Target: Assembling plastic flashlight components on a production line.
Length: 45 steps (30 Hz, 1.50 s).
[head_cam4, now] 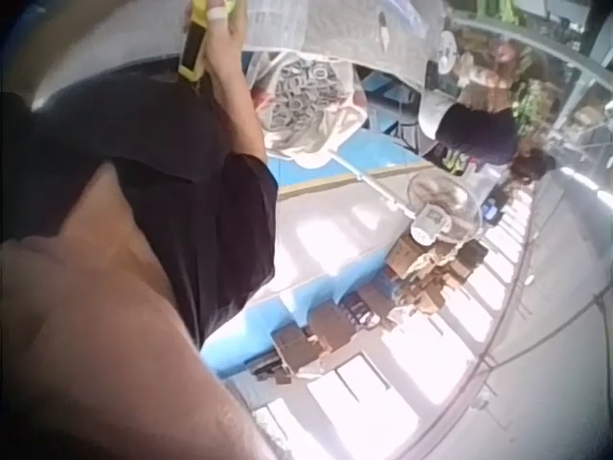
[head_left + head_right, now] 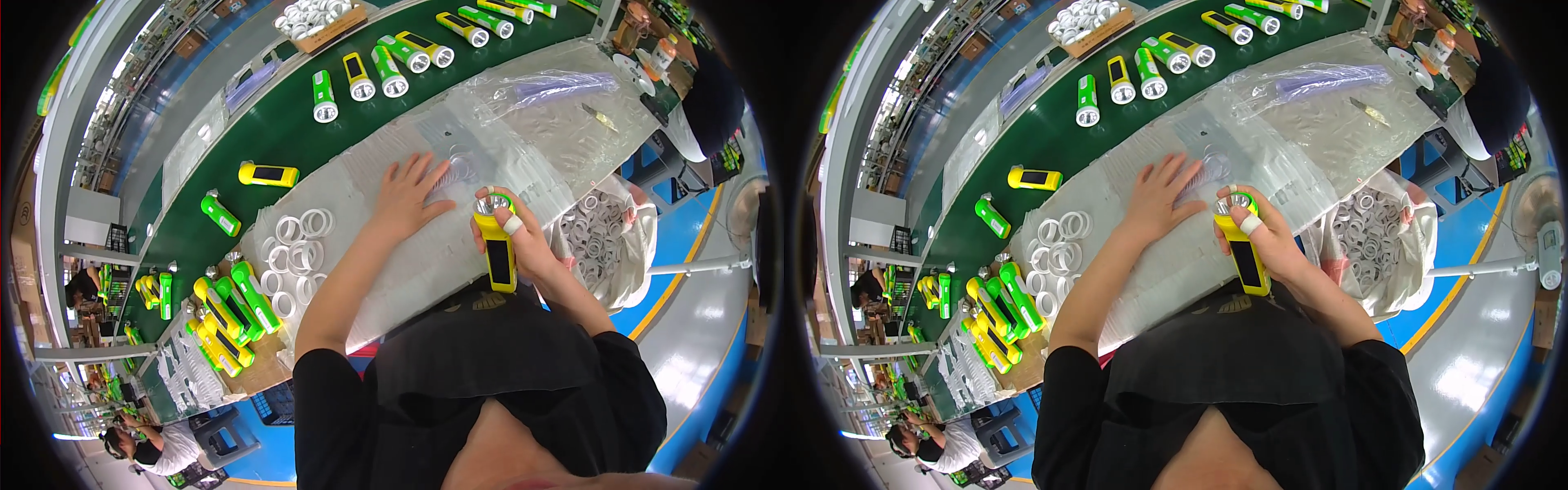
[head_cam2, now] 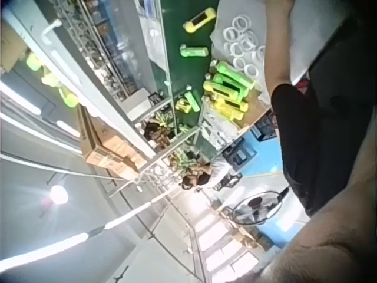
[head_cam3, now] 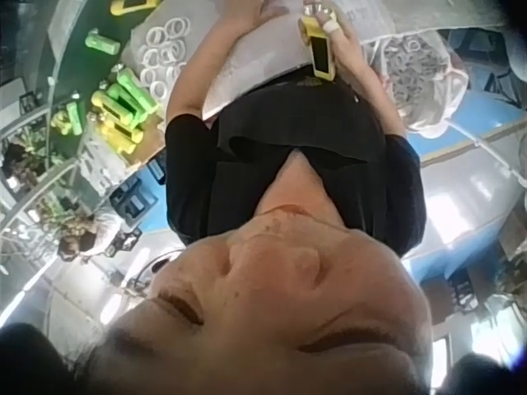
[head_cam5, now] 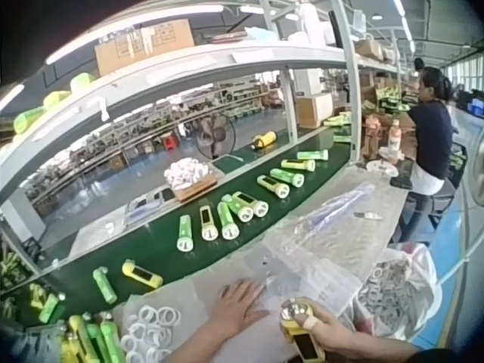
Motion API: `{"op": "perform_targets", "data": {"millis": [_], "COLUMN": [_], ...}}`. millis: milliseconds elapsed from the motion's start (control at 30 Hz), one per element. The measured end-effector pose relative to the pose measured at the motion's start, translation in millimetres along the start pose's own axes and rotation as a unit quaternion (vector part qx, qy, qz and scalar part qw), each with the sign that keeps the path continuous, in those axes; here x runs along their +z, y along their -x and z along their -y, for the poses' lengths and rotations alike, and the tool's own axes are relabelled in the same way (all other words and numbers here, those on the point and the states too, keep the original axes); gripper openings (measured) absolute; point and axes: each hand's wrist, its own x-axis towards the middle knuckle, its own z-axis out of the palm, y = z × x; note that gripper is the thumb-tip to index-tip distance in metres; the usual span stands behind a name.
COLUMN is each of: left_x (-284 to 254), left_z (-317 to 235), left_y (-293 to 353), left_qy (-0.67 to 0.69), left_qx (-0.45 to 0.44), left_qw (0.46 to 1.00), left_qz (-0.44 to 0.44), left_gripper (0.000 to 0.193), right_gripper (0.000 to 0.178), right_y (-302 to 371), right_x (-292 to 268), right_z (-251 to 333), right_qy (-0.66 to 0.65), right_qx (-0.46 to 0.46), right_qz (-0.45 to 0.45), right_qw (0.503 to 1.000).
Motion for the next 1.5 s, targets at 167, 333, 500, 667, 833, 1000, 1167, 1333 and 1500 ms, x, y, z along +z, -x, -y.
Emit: {"op": "perform_targets", "data": {"millis": [167,333,500,667,833,1000,1167,1333,1500], "left_x": [-27.4,-32.3,-38.4,-84.4,-87.8,-81.3,-78.0,-65.2,-88.3], "left_z": [13.7,21.0,18.5,-46.9,-61.2,-56.9,-57.8,-51.7,-38.8], "left_y": [50.5,68.1,71.1,60.0,77.2,91.9,97.4,100.8,92.8], "left_qy": [0.079,0.111,0.203,0.347,0.26,0.269,0.291,0.283,0.248], "left_qx": [-0.148,-0.199,-0.195,-0.092,-0.047,-0.011,-0.029,-0.055,-0.058], "left_qw": [0.985,0.973,0.953,0.918,0.946,0.937,0.928,0.91,0.919], "left_qz": [-0.045,-0.044,-0.113,-0.169,-0.189,-0.221,-0.233,-0.297,-0.302], "left_gripper": [0.075,0.065,0.056,0.049,0.037,0.037,0.035,0.03,0.035], "right_gripper": [0.038,0.039,0.039,0.037,0.039,0.041,0.041,0.041,0.043], "right_y": [-12.8,-22.4,-23.4,-21.0,-22.2,-22.4,-25.5,-30.9,-48.4], "right_x": [5.7,19.5,30.0,45.2,61.1,72.7,80.1,94.8,92.4], "right_z": [-0.5,-3.0,-3.5,-5.4,-9.4,-11.8,-21.0,-26.8,-31.8], "right_qy": [-0.031,-0.022,-0.017,-0.003,0.024,0.061,0.046,0.016,0.02], "right_qx": [-0.004,0.017,0.024,0.032,0.049,0.058,0.083,0.102,0.001], "right_qz": [0.044,0.097,0.109,0.141,0.156,0.196,0.224,0.218,0.233], "right_qw": [0.999,0.995,0.994,0.989,0.986,0.977,0.97,0.97,0.972]}}
